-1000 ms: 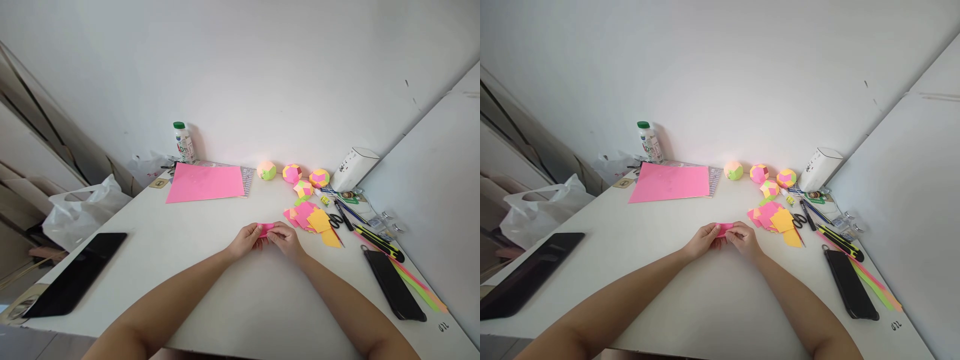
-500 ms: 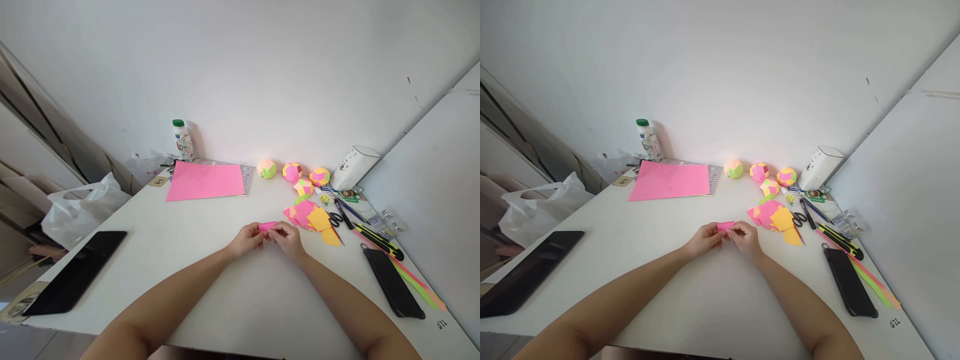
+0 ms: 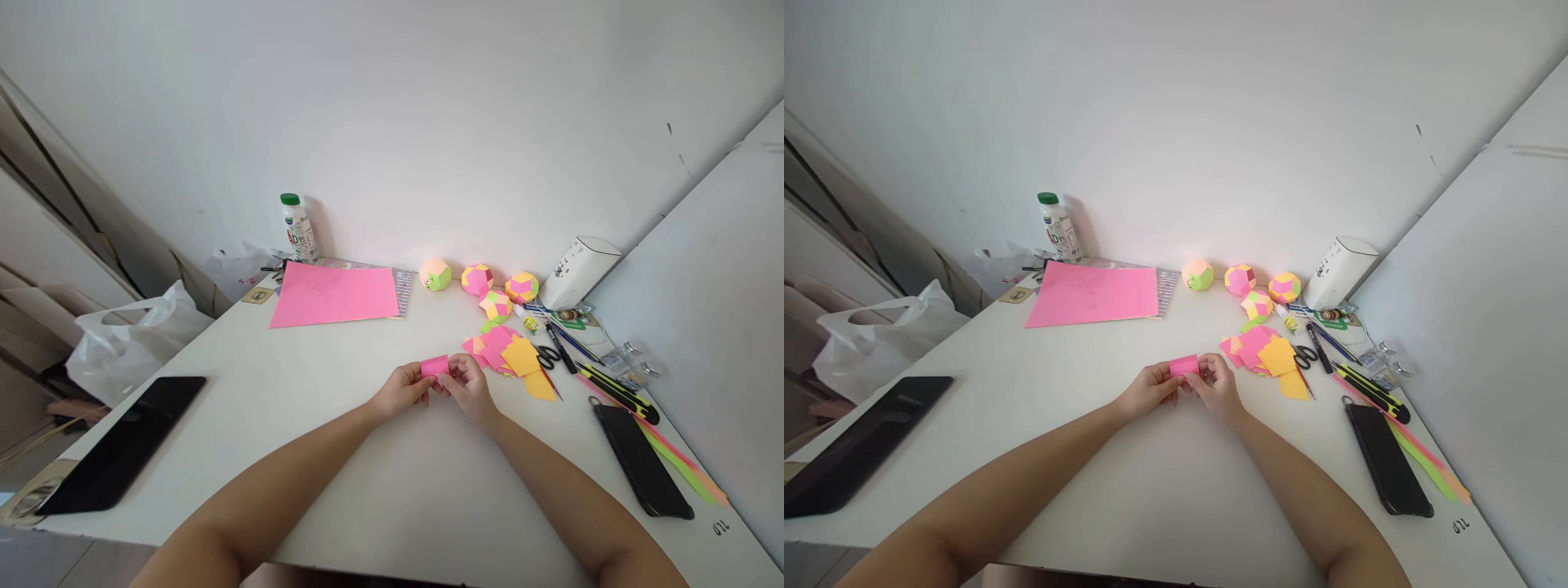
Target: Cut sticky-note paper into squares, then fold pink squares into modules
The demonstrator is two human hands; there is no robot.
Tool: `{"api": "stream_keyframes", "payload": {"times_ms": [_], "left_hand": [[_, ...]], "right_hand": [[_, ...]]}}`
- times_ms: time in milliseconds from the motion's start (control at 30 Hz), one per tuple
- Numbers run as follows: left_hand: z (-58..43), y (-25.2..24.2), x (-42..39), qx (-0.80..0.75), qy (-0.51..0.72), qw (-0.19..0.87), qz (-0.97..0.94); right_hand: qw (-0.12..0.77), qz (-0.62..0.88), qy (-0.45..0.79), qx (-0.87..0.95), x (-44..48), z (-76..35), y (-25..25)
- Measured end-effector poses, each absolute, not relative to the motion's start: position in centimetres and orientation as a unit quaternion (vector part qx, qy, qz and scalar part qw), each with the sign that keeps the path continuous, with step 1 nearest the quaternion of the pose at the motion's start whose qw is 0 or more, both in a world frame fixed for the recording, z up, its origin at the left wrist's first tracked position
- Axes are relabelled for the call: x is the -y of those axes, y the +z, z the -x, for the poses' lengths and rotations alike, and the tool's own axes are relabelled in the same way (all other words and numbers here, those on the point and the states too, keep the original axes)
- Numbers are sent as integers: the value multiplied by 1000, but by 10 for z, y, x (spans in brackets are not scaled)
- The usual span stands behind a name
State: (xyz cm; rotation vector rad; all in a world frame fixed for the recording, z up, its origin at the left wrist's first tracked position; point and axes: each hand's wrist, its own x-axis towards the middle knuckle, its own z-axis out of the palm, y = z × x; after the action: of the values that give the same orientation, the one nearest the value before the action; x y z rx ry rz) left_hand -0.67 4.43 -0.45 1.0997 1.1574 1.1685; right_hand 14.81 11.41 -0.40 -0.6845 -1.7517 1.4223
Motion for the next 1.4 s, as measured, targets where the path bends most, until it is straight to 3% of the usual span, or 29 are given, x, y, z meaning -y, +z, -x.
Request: {"api": "stream_keyframes", "payload": {"times_ms": [233,1400], "left_hand": [[8,-1,-44,-480,505,554,-456],[6,-5,-43,-491,487,537,-484]], "right_hand": [[297,237,576,724,-118,-150,5],[306,270,580,705,-116,-150,6]]}}
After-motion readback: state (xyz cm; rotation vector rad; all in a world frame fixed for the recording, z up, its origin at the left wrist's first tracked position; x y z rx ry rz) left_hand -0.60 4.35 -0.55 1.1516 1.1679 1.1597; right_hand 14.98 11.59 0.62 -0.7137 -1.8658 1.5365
